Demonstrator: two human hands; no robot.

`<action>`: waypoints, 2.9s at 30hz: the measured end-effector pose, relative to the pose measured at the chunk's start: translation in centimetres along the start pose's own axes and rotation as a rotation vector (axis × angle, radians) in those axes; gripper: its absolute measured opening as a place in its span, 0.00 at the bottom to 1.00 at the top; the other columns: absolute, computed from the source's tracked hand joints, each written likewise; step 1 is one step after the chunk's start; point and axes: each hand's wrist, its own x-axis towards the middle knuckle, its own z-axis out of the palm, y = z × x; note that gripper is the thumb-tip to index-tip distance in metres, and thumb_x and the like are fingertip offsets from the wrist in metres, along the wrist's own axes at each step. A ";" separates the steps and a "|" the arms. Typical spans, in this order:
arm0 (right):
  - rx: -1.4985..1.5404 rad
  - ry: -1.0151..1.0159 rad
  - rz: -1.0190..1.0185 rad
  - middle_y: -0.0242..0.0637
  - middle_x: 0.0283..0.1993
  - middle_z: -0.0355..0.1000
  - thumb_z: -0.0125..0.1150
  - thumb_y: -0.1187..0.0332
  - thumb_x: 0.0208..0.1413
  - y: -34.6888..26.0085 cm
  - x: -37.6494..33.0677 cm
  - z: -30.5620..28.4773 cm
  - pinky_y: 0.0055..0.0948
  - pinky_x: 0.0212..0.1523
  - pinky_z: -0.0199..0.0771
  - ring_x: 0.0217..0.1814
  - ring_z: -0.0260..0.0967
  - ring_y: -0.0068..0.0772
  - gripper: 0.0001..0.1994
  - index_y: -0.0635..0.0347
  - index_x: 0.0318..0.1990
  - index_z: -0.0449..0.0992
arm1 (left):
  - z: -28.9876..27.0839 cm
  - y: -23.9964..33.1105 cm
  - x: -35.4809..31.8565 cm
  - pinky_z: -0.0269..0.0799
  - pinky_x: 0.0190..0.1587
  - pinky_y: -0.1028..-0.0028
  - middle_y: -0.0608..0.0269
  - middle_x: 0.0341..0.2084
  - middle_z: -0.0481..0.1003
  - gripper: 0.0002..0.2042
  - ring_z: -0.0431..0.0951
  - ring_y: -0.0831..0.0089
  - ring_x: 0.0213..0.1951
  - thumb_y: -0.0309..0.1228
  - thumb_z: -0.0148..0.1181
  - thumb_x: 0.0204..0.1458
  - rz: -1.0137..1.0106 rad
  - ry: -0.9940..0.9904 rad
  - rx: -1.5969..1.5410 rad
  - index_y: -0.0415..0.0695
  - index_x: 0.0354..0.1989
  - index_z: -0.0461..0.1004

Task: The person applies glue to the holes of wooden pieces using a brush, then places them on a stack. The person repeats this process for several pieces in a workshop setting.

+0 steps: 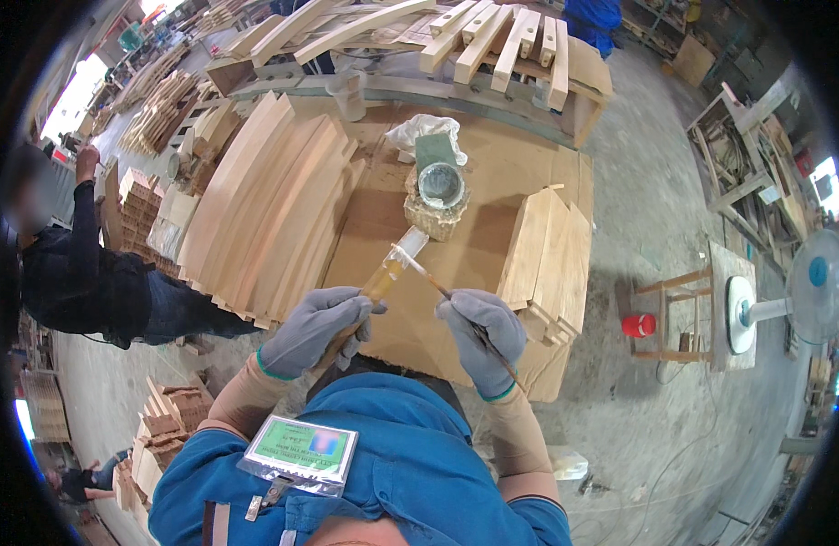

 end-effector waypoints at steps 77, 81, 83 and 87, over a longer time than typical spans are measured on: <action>-0.038 0.236 0.369 0.36 0.32 0.70 0.53 0.79 0.57 0.8 -1.3 -0.8 0.23 0.36 0.70 0.32 0.68 0.24 0.03 0.67 0.38 0.72 | -24.0 -1.4 5.4 0.45 0.66 0.54 0.40 0.61 0.57 0.45 0.54 0.48 0.64 0.47 0.63 0.40 0.102 1.228 1.366 0.38 0.66 0.51; -0.130 0.342 0.422 0.36 0.32 0.69 0.52 0.78 0.57 1.4 -3.5 -2.1 0.23 0.35 0.69 0.32 0.67 0.24 0.04 0.68 0.39 0.71 | -25.7 4.1 12.2 0.63 0.54 0.54 0.44 0.52 0.66 0.37 0.67 0.51 0.54 0.45 0.58 0.45 0.001 1.075 1.377 0.38 0.63 0.57; -0.097 0.419 0.437 0.35 0.33 0.68 0.52 0.77 0.58 0.5 -2.9 -0.5 0.24 0.35 0.69 0.34 0.66 0.25 0.05 0.69 0.39 0.71 | -27.3 5.5 14.3 0.67 0.45 0.53 0.48 0.45 0.70 0.30 0.71 0.54 0.47 0.40 0.52 0.50 -0.003 1.150 1.392 0.38 0.60 0.61; -0.120 0.401 0.588 0.44 0.37 0.71 0.55 0.75 0.58 -4.1 -0.7 2.0 0.29 0.43 0.73 0.39 0.68 0.33 0.07 0.70 0.41 0.72 | -28.2 6.4 18.7 0.68 0.38 0.55 0.52 0.39 0.71 0.21 0.73 0.59 0.41 0.34 0.49 0.52 0.102 1.264 1.502 0.39 0.54 0.66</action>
